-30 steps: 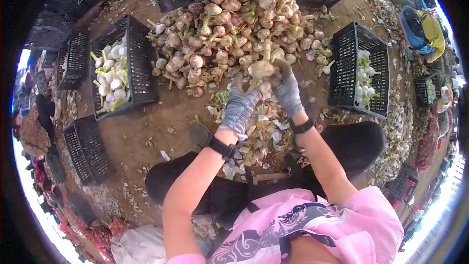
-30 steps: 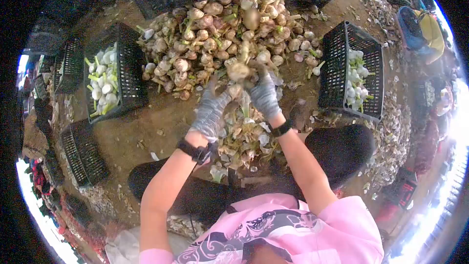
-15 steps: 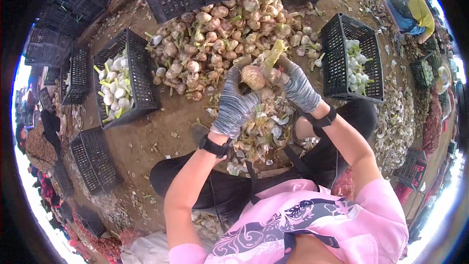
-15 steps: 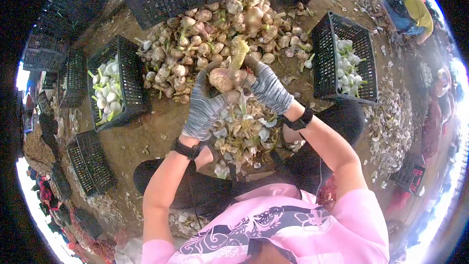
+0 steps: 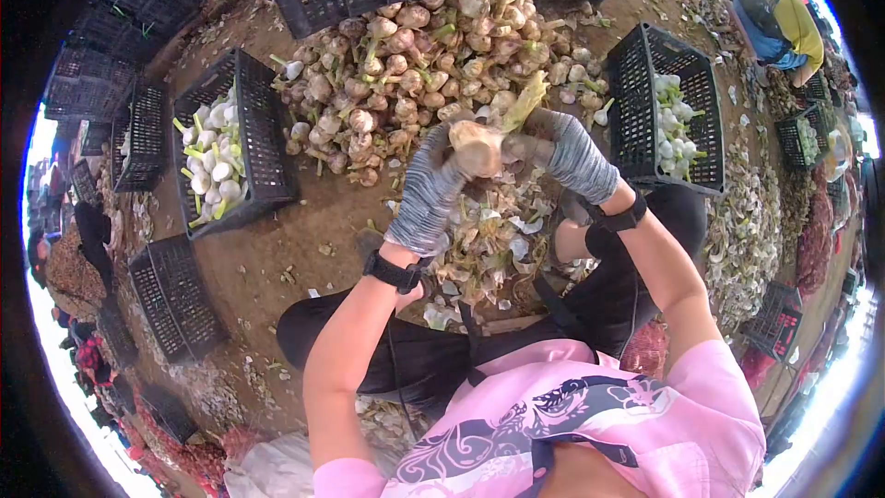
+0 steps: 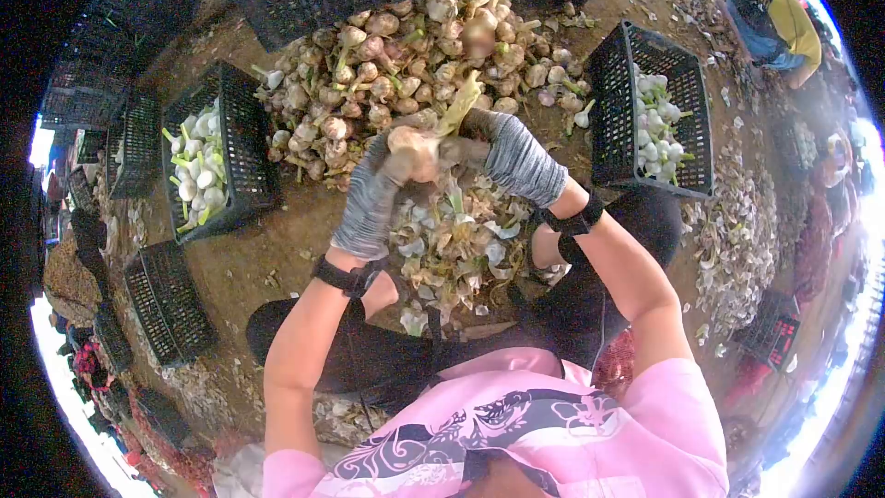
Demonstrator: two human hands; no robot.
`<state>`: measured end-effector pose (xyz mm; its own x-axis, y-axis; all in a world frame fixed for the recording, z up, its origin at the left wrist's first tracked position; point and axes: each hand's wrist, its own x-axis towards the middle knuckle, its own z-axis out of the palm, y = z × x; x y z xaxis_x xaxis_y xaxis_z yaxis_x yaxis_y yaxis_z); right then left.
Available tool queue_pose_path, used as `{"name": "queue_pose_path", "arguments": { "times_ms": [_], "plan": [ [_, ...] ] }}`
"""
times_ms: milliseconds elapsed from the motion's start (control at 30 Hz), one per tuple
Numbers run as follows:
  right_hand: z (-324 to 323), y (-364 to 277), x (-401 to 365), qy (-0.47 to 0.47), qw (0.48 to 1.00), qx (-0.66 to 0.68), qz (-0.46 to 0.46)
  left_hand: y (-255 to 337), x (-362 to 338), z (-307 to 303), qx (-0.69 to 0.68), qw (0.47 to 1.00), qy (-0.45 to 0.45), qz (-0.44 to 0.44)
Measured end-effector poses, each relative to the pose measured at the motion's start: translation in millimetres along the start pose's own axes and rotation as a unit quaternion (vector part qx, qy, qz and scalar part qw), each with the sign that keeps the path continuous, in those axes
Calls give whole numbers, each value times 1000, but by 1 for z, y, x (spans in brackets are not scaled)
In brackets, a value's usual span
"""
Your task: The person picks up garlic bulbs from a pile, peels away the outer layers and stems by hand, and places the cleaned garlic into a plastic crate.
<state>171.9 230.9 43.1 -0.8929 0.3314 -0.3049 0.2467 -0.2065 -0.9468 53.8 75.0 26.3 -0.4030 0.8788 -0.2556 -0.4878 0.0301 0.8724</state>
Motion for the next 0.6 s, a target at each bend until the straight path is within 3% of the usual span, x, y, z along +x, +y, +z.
{"name": "queue_pose_path", "arguments": {
  "times_ms": [100, 167, 200, 233, 300, 333, 400, 467, 500, 533, 567, 600],
  "plan": [
    [3, 7, 2, 1, 994, -105, 1, -17, 6, -14, -57, 996, 48, -48],
    [12, 10, 1, 1, 981, -185, -59, -5, 16, -14, -145, 973, 61, -170],
    [12, 14, 5, -2, 967, -238, -89, -5, 19, -18, -172, 958, 11, -230],
    [12, 16, 4, -5, 967, -237, -88, -7, 17, -21, -173, 958, 14, -230],
    [14, 14, 3, -9, 984, -175, -30, -5, 12, -25, -274, 907, -17, -320],
    [15, 16, 4, -10, 984, -174, -30, -7, 13, -29, -275, 909, -63, -307],
    [17, 21, 4, 49, 998, -35, 19, -6, 11, -29, -222, 936, -51, -267],
    [14, 22, 5, 56, 998, 10, 40, -3, 9, -27, -113, 976, -28, -183],
    [12, 23, 5, 62, 995, 56, 61, -6, 10, -21, -112, 976, -28, -183],
    [8, 32, 7, 50, 995, 82, 30, -12, 14, -10, -5, 999, -7, -37],
    [7, 41, 9, 50, 995, 82, 29, -16, 16, -4, 103, 988, 14, 111],
    [7, 48, 10, 42, 998, 9, -47, -17, 16, -5, 104, 988, 14, 111]
  ]
}}
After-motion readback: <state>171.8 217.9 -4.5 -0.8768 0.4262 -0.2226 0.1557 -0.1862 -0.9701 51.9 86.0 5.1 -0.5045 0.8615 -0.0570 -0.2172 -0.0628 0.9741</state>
